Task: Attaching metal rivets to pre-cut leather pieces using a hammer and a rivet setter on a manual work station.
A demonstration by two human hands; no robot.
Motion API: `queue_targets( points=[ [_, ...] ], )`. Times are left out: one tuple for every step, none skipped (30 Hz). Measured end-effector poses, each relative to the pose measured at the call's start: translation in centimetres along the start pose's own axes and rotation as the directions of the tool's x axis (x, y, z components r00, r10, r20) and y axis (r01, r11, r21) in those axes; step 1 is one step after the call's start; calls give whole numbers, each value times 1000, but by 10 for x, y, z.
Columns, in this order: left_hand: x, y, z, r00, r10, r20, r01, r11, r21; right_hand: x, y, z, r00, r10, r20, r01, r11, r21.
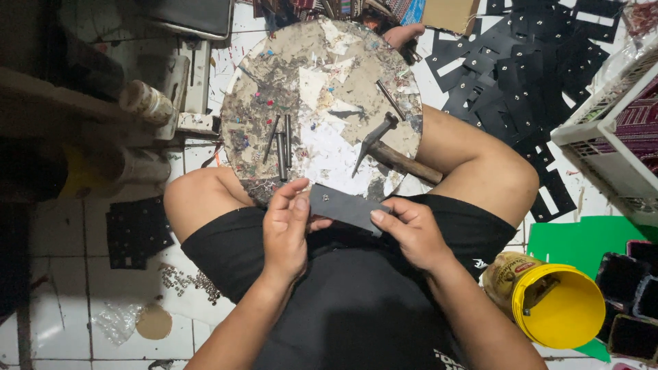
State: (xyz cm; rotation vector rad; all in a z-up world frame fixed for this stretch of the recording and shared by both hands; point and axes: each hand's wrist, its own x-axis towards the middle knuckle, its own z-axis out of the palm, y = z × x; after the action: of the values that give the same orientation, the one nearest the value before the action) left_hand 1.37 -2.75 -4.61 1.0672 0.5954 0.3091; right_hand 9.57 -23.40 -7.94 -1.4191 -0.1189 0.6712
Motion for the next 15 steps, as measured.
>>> queue_targets(
  points=[
    [1, -1, -2, 1000, -2, -1, 2, 1000, 0, 1, -3, 1, 1000, 3, -1, -3, 1000, 0],
    [2, -1, -4, 998, 59, 34, -60, 998, 30, 2, -7, 1, 1000, -4, -6, 4, 1000, -6],
    [3, -1, -7, 990, 119, 70, -123, 991, 58, 3, -11, 3, 1000, -10, -12, 10, 1000, -12],
    [4, -7, -10, 991, 121, 63, -125, 991, 55, 4, -6, 0, 1000, -9, -5, 8, 1000, -16],
    [5, -12, -13, 985, 160, 69, -166, 982, 95, 6, 0, -3, 1000, -20, 21, 21, 999, -45],
    [6, -18, -15, 977, 198, 78, -207, 969, 133, 7, 4, -6, 998, -32, 48, 35, 996, -76],
    [5, -9, -15, 977, 200, 71, -208, 970, 127, 6, -11, 2, 998, -30, 53, 35, 996, -83],
    [5, -1, -15, 963, 242, 123, -265, 935, 235, 5, -27, 10, 992, -71, 107, 89, 981, -174],
    [6, 8, -15, 945, 275, 177, -321, 885, 338, 4, -43, 18, 981, -106, 163, 147, 955, -260],
    [5, 10, -13, 945, 286, 161, -325, 886, 332, 5, -46, 20, 978, -105, 180, 152, 951, -268],
    [4, 13, -12, 935, 271, 230, -337, 881, 331, 6, -50, 23, 969, -133, 210, 196, 928, -318],
    [2, 17, -12, 923, 262, 283, -351, 876, 332, 10, -54, 28, 953, -156, 259, 246, 898, -364],
    [1, 13, -11, 926, 281, 252, -355, 875, 329, 11, -49, 29, 944, -151, 292, 257, 893, -369],
    [0, 9, -11, 906, 306, 293, -395, 860, 323, 13, -45, 30, 928, -227, 297, 340, 841, -420],
    [-1, 5, -10, 884, 329, 333, -433, 844, 316, 15, -41, 32, 902, -304, 306, 420, 779, -465]
  ],
)
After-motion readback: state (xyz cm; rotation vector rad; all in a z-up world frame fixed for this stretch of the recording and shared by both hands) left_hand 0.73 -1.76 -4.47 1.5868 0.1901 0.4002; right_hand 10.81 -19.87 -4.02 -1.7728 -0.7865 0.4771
